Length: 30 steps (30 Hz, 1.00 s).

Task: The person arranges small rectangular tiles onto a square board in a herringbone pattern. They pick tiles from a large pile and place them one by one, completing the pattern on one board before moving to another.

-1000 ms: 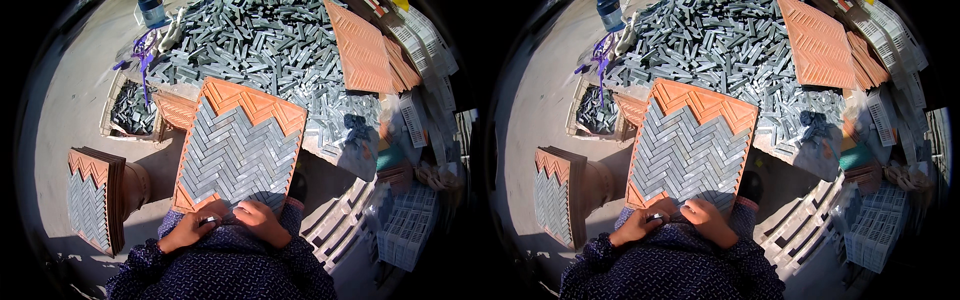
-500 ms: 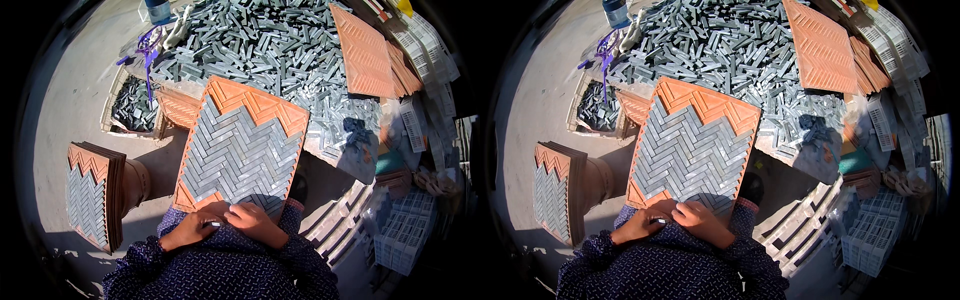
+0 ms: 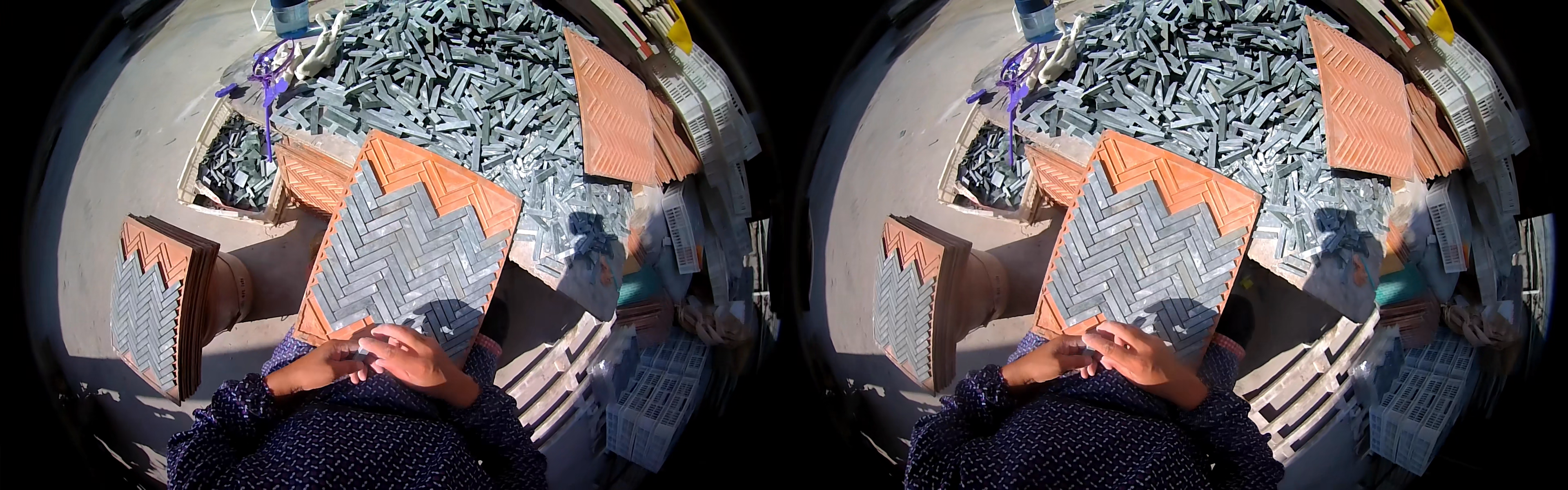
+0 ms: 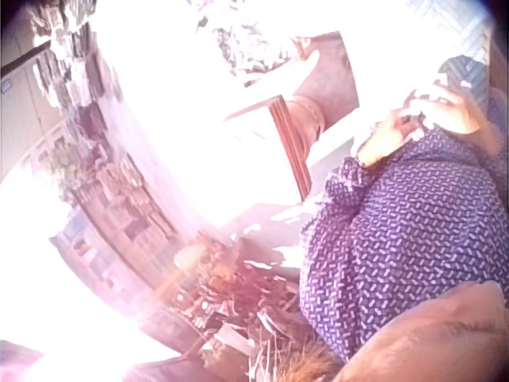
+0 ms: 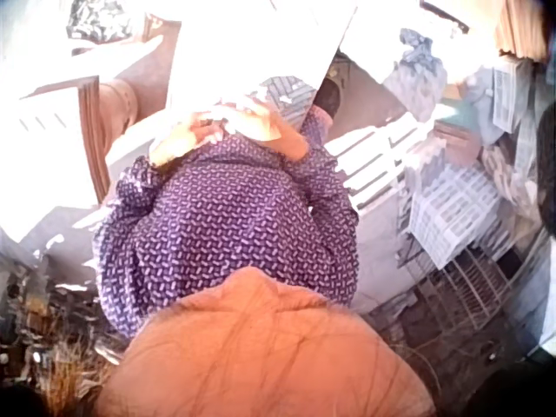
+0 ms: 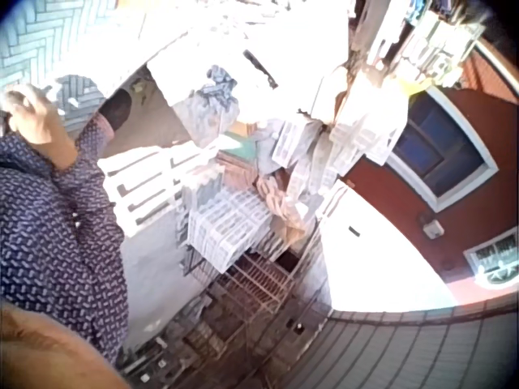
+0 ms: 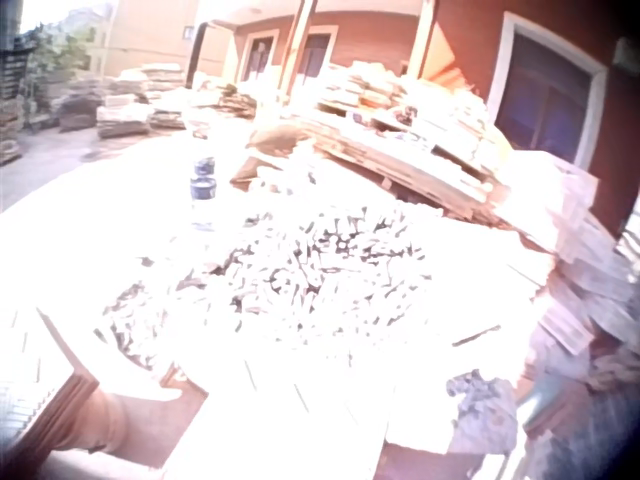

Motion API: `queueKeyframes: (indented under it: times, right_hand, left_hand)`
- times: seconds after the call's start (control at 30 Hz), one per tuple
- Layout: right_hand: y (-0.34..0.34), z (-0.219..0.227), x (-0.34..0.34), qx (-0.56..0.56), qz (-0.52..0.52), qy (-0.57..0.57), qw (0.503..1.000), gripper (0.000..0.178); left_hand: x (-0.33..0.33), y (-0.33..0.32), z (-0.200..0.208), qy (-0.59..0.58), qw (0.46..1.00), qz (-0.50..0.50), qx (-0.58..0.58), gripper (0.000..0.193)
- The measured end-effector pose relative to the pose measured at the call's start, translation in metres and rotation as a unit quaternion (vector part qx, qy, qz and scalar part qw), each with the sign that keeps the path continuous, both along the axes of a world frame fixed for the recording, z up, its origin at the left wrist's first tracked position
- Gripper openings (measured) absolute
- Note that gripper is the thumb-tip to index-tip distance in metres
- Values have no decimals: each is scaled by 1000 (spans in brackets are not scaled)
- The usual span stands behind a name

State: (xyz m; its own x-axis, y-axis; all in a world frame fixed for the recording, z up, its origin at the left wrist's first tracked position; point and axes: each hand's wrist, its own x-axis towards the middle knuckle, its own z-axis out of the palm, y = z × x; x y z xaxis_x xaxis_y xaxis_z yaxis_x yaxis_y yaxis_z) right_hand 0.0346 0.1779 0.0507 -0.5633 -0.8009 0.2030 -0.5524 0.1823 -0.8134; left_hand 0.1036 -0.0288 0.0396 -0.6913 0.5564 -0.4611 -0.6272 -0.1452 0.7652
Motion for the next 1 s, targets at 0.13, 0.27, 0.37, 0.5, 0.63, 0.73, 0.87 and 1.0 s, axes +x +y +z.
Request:
queueKeyframes:
  times: [0.13,0.27,0.37,0.5,0.63,0.73,0.87,1.0]
  right_hand:
    - [-8,0,-6,22,54,81,995,34]
    - [3,-10,4,43,-39,42,997,25]
    - [2,-14,17,135,-136,-13,981,20]
    - [-11,-33,33,160,-188,-4,969,27]
    - [-21,-35,35,173,-183,26,967,28]
    - [-21,-36,32,190,-191,45,962,25]
    - [-23,-38,29,183,-189,62,963,22]
    - [-24,-35,27,188,-176,69,964,21]
  left_hand:
    - [-4,-6,1,-1,998,-60,31,29]
    - [8,-13,10,-79,996,30,14,35]
    - [14,-26,4,-69,996,64,-13,35]
    - [18,-24,0,-40,998,46,-34,34]
    - [21,-21,-6,-31,998,50,-33,33]
    - [25,-15,-12,69,993,52,-84,30]
    - [26,-8,-7,279,935,-16,-218,27]
    - [31,-3,-5,343,901,-78,-254,28]
